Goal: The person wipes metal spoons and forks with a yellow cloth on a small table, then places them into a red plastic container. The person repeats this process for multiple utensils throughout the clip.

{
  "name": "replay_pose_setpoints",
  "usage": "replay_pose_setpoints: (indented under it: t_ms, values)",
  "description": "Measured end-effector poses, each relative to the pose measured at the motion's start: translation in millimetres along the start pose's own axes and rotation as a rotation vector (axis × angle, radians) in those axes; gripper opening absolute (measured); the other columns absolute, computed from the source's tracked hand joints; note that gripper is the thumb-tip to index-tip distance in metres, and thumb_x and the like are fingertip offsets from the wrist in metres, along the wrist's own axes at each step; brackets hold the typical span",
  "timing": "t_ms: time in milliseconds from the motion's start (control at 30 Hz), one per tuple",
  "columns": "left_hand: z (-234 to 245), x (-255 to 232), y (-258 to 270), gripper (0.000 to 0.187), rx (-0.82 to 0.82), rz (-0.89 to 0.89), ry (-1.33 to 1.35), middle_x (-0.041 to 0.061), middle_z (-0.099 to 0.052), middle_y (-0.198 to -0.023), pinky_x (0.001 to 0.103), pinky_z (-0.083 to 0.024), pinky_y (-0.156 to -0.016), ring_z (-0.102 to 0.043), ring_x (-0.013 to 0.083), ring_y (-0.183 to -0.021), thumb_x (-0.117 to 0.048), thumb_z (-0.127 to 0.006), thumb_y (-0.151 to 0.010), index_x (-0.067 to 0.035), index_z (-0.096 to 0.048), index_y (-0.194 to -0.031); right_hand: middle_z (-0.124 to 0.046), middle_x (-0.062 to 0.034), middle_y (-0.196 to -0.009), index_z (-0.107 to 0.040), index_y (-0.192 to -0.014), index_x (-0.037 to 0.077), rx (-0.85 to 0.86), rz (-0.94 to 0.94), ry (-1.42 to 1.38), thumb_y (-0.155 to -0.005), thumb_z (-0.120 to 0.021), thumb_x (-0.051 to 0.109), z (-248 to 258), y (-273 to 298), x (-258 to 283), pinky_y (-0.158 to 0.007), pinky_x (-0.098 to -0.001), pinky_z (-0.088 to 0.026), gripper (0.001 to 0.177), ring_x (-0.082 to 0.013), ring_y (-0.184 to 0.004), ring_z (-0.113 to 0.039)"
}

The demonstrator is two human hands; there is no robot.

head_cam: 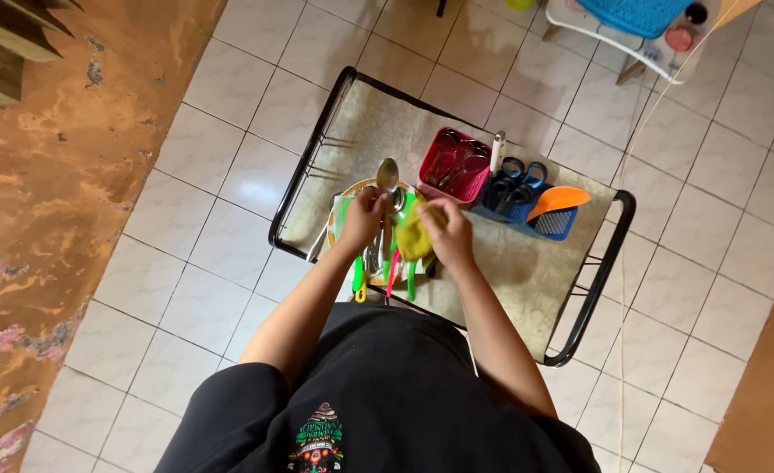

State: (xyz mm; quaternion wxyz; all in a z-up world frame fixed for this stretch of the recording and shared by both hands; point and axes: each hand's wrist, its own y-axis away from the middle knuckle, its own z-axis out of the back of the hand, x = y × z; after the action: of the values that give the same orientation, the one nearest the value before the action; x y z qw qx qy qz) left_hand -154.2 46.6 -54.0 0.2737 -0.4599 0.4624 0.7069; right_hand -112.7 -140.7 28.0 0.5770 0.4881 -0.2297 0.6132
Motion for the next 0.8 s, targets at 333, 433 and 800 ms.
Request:
replay_pose_setpoints:
  t_ms: [333,433,800]
  values:
    - [-36.2,-39.6,62.5,0.021,0.1,-0.249,-0.299,0.011,-0.074,-0.071,0.038,-0.06,-0.056,-0.072,0.0245,-0.054,-0.023,-0.06,-0.104,-0.006,-0.072,-0.106,-0.065,-0.0071,-0.106,-0.071,-0.107,0.01,-0.37,0.943,0.416,-0.095,-0.074,0.014,-9.0,-9.7,-14.1,-0.087,-0.0416,-0.051,0.013,-0.0279,-0.098,-0.065]
    - [-37.8,-23.1,60.3,0.027,0.06,-0.335,-0.428,0.025,-0.073,-0.079,0.058,-0.054,-0.067,-0.071,0.0473,-0.08,-0.022,-0.056,-0.104,0.0,-0.073,-0.101,-0.069,-0.0092,-0.105,-0.074,-0.106,0.007,-0.282,0.947,0.318,-0.091,-0.074,0.007,-6.8,3.4,-6.5,-0.094,-0.0419,-0.05,0.015,-0.0295,-0.102,-0.067]
    - [-42.7,-2.7,59.2,0.025,0.078,-0.355,-0.463,0.023,-0.072,-0.08,0.057,-0.051,-0.068,-0.07,0.0467,-0.085,-0.022,-0.058,-0.099,-0.003,-0.074,-0.096,-0.07,-0.003,-0.101,-0.077,-0.104,0.013,-0.289,0.933,0.324,-0.078,-0.079,0.001,-0.5,-31.8,-44.9,-0.09,-0.0408,-0.05,0.029,-0.0249,-0.098,-0.064]
